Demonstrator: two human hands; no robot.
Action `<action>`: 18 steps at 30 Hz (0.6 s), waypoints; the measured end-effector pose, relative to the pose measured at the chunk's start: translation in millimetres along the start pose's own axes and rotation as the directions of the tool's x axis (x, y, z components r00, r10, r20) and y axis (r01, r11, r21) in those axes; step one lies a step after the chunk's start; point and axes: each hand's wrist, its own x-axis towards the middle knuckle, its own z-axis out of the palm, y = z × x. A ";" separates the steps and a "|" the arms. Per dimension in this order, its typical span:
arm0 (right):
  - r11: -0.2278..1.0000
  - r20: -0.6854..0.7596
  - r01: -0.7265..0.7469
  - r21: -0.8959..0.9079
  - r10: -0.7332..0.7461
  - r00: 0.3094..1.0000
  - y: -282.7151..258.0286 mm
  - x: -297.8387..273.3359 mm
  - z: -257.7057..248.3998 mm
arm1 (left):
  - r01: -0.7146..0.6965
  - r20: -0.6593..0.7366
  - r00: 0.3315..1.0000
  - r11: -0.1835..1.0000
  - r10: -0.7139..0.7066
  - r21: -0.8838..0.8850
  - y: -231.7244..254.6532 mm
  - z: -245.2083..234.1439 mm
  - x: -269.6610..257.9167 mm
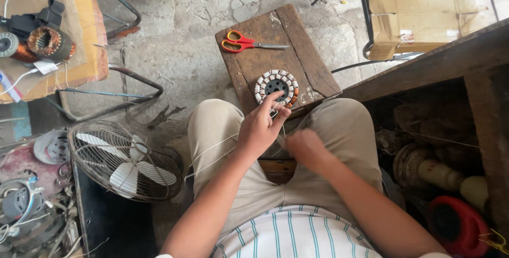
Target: The person sits on the floor and winds a thin white wire around the slots of a circular motor stator. They repeatedly pull the wire, thread it through slots, and secure it by hand.
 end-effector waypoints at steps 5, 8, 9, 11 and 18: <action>0.985 -0.020 0.085 -0.151 -0.089 0.996 -8.2 -0.6 17.8 | -0.053 -0.069 0.996 0.999 0.053 0.000 -0.7 2.9 0.2; 0.996 -0.382 -0.079 -0.045 0.056 0.922 11.0 4.1 2.7 | -0.056 -0.082 0.995 0.998 0.055 -0.016 -2.6 3.2 -1.8; 0.982 -0.502 -0.173 0.071 0.185 0.845 13.5 6.6 -2.3 | -0.014 -0.066 0.998 1.000 0.013 -0.017 -3.0 2.6 -2.1; 0.923 -0.600 -0.162 0.350 0.354 0.718 15.4 16.5 -11.1 | 0.065 -0.032 0.997 0.998 -0.066 -0.017 -3.1 3.0 -1.7; 0.573 -0.223 -0.191 0.797 0.574 0.788 8.0 33.9 -19.6 | -0.042 -0.054 0.998 0.989 0.035 -0.139 -2.5 5.0 -0.8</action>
